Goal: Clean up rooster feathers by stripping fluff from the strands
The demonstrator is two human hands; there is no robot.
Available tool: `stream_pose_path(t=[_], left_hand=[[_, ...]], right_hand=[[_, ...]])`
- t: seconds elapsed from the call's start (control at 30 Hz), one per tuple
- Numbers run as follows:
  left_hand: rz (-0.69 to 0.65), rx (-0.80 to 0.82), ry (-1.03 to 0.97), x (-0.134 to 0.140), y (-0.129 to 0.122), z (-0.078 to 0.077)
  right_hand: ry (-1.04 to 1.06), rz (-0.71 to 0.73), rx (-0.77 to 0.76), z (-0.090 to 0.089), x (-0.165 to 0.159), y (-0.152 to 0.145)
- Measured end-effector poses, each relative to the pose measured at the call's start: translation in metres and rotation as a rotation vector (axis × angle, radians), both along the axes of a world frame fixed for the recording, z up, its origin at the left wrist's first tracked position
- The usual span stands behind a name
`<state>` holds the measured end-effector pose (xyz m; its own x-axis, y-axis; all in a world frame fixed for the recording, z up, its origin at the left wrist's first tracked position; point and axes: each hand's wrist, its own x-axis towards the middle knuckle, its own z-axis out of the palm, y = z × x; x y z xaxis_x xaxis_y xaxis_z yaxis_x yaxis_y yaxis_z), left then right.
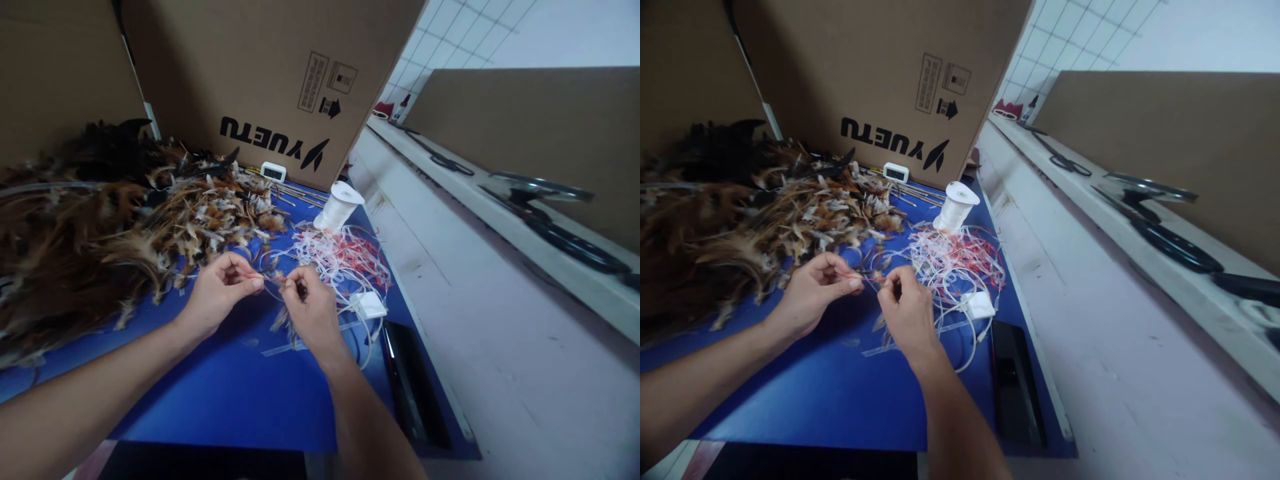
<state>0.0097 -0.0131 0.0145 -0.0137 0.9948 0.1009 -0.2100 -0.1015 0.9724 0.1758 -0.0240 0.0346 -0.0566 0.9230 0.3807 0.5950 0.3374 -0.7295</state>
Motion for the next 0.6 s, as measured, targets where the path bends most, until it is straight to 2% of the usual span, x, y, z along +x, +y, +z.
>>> stream_pose_path(t=[0.4, 0.6], left_hand=[[0.004, -0.061, -0.075, 0.0008, -0.0003, 0.003], [0.034, -0.148, -0.09, -0.0017, 0.0057, -0.0006]], right_hand=[[-0.208, -0.007, 0.155, -0.0015, 0.003, -0.001], [-0.219, 0.054, 0.119, -0.0017, 0.002, -0.001]])
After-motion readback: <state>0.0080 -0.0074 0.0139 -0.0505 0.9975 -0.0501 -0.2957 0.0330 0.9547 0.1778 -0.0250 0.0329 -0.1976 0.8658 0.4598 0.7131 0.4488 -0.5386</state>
